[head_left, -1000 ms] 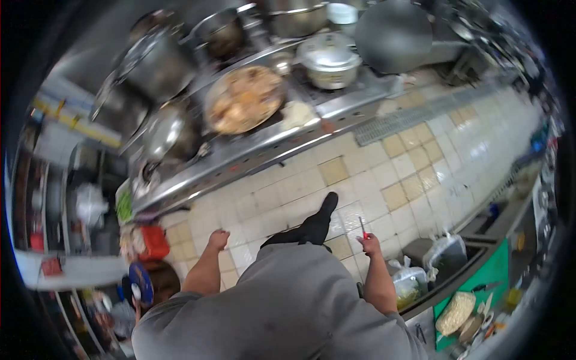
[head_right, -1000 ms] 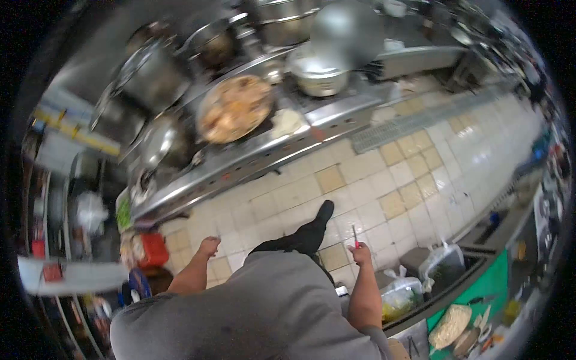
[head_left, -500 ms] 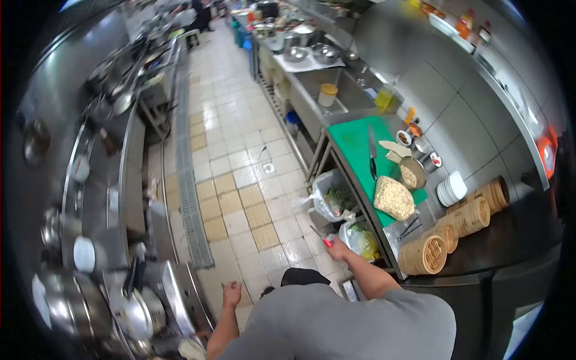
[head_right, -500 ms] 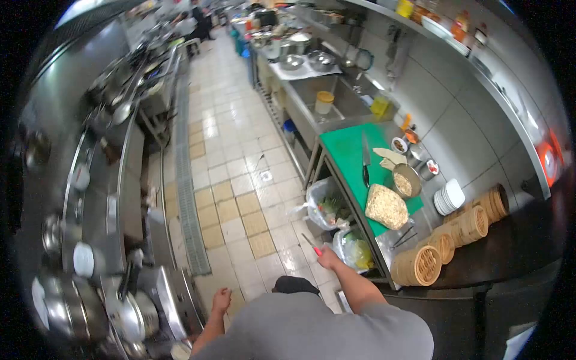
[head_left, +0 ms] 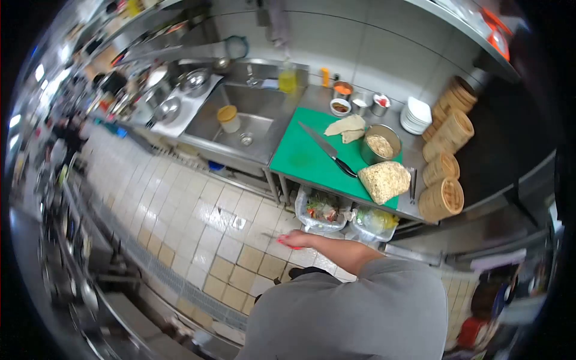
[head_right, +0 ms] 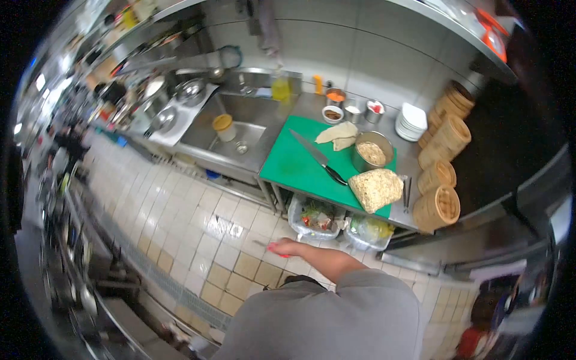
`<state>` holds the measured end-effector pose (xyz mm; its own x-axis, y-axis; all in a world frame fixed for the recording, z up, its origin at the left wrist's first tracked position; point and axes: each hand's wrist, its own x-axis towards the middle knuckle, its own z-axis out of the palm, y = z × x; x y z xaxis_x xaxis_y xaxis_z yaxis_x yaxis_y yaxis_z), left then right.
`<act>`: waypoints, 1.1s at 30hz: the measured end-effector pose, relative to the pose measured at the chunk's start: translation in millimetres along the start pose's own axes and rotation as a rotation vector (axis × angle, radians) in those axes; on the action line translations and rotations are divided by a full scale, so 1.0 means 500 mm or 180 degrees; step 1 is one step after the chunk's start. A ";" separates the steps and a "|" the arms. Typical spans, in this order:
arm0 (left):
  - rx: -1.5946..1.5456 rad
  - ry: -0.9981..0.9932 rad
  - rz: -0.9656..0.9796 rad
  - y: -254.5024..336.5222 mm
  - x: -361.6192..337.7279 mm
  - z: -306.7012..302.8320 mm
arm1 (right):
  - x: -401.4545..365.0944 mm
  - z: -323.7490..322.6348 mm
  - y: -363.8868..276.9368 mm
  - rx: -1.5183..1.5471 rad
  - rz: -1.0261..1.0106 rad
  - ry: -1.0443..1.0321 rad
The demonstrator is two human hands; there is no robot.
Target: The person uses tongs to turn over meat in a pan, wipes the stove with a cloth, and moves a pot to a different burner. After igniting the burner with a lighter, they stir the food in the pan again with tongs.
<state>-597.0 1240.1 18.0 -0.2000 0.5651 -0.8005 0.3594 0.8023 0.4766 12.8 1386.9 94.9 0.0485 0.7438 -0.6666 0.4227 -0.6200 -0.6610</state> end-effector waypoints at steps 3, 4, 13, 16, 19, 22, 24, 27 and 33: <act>0.0547 -0.0152 0.0136 0.144 0.103 -0.108 | 0.097 0.019 -0.311 0.0781 -0.0624 -0.0379; 0.0738 -0.0217 0.0255 0.198 0.162 -0.152 | 0.155 0.042 -0.379 0.0862 -0.0812 -0.0365; 0.2002 -0.0731 0.1745 0.887 0.570 -0.367 | 0.414 0.149 -0.741 0.2137 -0.0236 -0.0335; 0.1843 -0.1333 0.2737 1.321 0.514 -0.301 | 0.436 0.137 -0.837 0.3055 -0.0502 -0.0221; 0.1687 -0.2680 0.3595 1.600 0.476 -0.189 | 0.450 0.074 -0.957 0.3484 -0.0969 -0.0067; 0.1454 -0.3718 0.3387 1.775 0.488 -0.076 | 0.524 0.019 -1.060 0.3694 -0.1362 0.0299; 0.1225 -0.3936 0.3391 1.880 0.493 -0.039 | 0.604 -0.043 -1.131 0.3659 -0.1445 0.0478; -0.0334 -0.3791 0.2352 1.997 0.551 -0.054 | 0.723 -0.116 -1.259 0.3449 -0.1822 0.0580; -0.1334 -0.2593 0.3216 2.476 0.721 -0.283 | 0.901 -0.278 -1.519 0.1777 -0.1782 0.0726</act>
<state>-353.2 2464.3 370.5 0.6249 0.7795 0.0437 -0.3029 0.1905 0.9338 -160.3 2227.6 344.6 0.1722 0.9750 -0.1408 -0.0706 -0.1303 -0.9890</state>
